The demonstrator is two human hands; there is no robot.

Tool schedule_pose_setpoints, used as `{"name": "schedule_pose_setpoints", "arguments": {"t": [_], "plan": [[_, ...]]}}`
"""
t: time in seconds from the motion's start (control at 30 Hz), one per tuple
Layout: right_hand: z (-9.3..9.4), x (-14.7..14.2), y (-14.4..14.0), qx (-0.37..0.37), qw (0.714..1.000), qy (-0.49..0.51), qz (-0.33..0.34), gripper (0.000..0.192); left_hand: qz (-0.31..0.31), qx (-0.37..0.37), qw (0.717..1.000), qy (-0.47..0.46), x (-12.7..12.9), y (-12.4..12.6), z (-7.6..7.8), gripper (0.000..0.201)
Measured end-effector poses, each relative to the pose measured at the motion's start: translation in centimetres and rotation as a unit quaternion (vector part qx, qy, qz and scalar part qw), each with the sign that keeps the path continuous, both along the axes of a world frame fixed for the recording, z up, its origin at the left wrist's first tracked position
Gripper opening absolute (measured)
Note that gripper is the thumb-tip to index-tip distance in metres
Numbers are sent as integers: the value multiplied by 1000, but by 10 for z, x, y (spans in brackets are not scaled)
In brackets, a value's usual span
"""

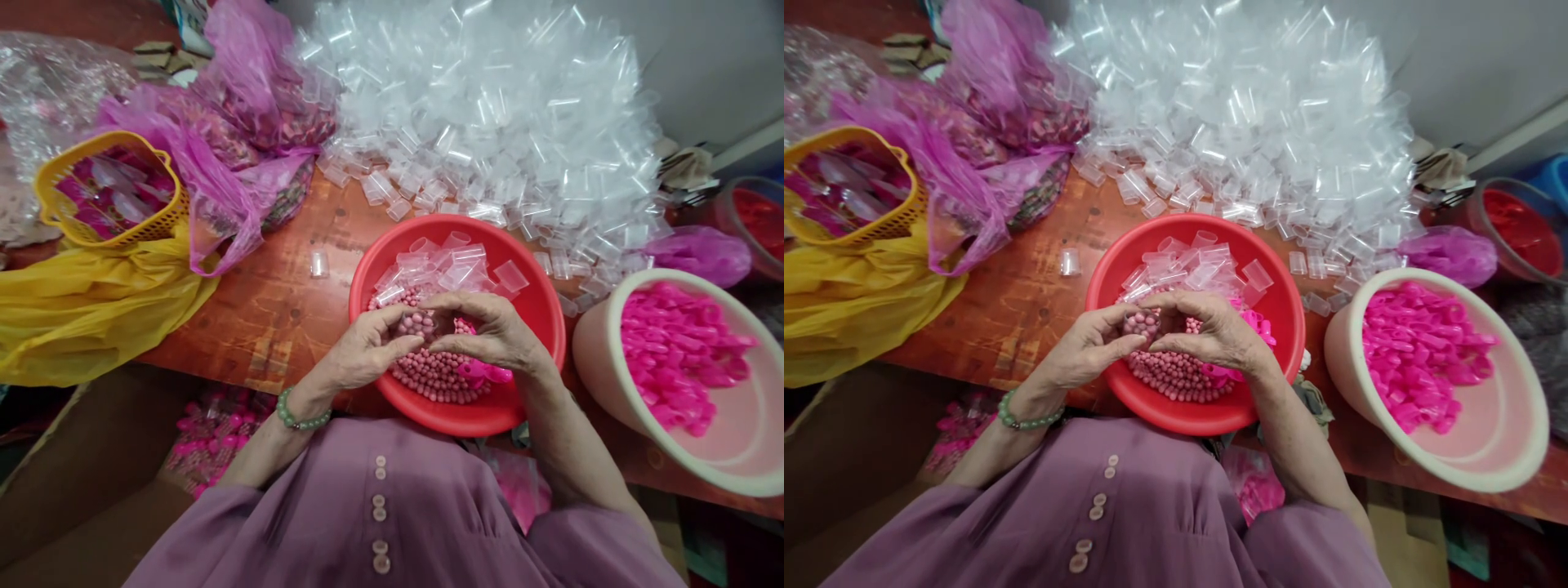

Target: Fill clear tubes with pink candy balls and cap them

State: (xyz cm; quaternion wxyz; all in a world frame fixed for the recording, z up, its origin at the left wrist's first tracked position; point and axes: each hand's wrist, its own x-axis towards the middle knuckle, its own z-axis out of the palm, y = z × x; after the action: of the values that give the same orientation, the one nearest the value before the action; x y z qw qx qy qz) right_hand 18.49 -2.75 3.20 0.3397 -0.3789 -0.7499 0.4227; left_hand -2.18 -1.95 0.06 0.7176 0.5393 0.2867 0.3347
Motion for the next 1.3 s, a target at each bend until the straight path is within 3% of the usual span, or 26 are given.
{"name": "schedule_pose_setpoints", "arguments": {"t": [0.27, 0.57, 0.77, 0.93, 1.1, 1.3], "plan": [[2, -1, 10, 22, 998, -49, 23, 33, -74, -53, 994, -62, -1, 4, -7, 48], [6, -7, 12, -19, 998, -63, 22, 34, -77, -51, 994, -54, 1, 9, -4, 39], [3, -4, 3, -80, 996, -27, -12, 40, -58, -123, 985, -108, -1, 14, -9, 33], [1, 16, -13, -8, 980, -200, -9, 35, -55, -160, 975, -144, -3, 18, -8, 40], [-7, 39, -38, -7, 910, -414, -33, 25, -86, -155, 972, -156, -6, 18, -4, 45], [-1, 57, -53, -80, 904, -416, -53, 21, -47, -86, 990, -106, 1, 6, 6, 25]]}}
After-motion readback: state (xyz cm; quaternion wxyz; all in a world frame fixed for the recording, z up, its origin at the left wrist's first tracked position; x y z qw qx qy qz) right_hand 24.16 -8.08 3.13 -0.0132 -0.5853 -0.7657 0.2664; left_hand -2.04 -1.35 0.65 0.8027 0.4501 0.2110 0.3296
